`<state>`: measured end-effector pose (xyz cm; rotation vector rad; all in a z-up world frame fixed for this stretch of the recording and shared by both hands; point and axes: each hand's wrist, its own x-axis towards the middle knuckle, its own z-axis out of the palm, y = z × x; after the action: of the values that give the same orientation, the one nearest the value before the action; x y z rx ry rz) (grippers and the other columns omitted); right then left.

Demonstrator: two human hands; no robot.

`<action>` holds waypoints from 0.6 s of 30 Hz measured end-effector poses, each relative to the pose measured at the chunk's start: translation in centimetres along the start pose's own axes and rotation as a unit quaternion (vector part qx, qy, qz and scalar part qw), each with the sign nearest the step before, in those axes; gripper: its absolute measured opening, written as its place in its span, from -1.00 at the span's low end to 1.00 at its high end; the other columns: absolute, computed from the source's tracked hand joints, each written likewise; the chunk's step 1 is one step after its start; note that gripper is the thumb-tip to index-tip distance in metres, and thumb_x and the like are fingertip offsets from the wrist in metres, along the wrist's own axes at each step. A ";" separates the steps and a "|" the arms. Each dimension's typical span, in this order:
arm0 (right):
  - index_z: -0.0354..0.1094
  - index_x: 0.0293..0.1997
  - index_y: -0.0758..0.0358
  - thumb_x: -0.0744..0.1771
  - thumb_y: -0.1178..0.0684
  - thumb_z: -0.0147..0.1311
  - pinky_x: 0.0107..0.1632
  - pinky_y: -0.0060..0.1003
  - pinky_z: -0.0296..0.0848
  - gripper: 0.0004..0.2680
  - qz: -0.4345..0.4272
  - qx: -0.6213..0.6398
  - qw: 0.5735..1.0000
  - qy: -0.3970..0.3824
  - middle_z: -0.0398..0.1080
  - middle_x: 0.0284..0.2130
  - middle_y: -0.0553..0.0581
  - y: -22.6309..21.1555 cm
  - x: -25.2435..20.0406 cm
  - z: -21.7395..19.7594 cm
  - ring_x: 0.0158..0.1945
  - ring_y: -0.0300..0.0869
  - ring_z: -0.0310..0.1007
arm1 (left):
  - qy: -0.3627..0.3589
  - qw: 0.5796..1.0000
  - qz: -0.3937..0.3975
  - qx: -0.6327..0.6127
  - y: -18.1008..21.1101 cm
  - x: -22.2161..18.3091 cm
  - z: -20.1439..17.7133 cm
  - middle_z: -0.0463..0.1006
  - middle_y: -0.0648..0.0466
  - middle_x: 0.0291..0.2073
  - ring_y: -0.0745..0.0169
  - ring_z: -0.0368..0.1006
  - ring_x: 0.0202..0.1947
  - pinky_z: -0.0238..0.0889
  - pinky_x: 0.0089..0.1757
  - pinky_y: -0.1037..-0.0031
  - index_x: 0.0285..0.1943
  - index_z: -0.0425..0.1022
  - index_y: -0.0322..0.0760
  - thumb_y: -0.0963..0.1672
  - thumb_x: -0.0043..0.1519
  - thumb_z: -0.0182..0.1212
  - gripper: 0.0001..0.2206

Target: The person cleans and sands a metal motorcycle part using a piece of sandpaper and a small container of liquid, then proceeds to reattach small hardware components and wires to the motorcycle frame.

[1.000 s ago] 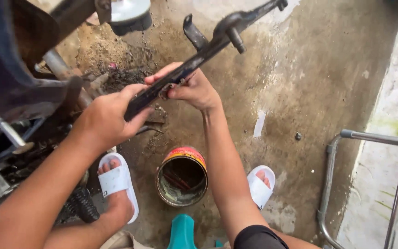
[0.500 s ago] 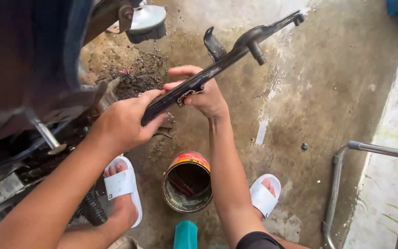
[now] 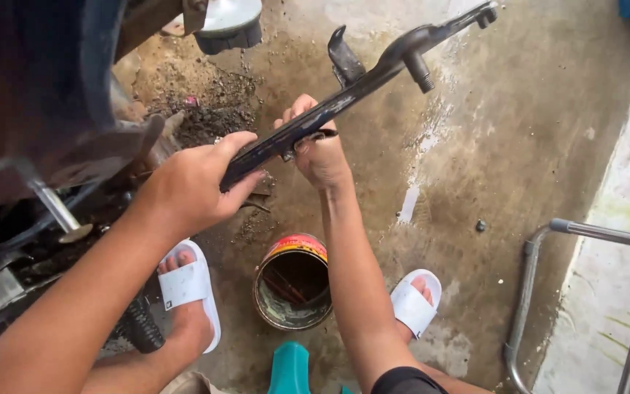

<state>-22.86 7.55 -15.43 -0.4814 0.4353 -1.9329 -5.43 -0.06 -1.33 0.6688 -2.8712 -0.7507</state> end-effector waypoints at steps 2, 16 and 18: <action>0.21 -0.21 0.22 0.08 0.02 0.59 -0.56 -0.47 0.29 -0.54 0.004 -0.035 0.999 -0.008 0.28 -0.55 0.06 -1.1 0.3 0.9 -0.53 -0.26 0.29 | -0.004 1.000 -0.001 -0.004 -0.2 0.0 0.1 0.59 -0.13 -0.54 -0.16 0.60 -0.50 0.42 -0.46 0.22 0.24 0.43 -0.14 -0.02 0.28 0.26 -0.63; 0.27 -0.13 0.18 0.39 0.16 0.07 -0.38 -0.42 0.36 -0.95 0.050 -0.201 0.961 0.183 0.29 -0.48 -0.01 -2.1 -6.3 -3.1 -0.46 -0.30 0.32 | 0.005 1.000 0.000 0.018 -0.7 -0.2 0.3 0.60 -0.13 -0.54 -0.18 0.60 -0.49 0.43 -0.44 0.16 0.23 0.44 -0.12 0.01 0.23 0.28 -0.59; 0.23 0.03 0.25 0.41 0.13 -0.05 0.06 -0.30 0.28 -0.88 -0.061 -0.199 0.973 0.099 0.24 -0.20 0.12 -3.9 -7.4 -0.4 -0.09 -0.20 0.25 | 0.017 0.999 0.011 0.035 -0.7 -0.5 0.6 0.60 -0.08 -0.54 -0.11 0.60 -0.49 0.43 -0.43 0.24 0.23 0.46 -0.09 0.02 0.27 0.28 -0.62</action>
<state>-23.38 15.93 -14.80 -0.5844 0.9538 -2.0256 -4.88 -0.10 -2.17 0.6492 -2.8811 -0.6326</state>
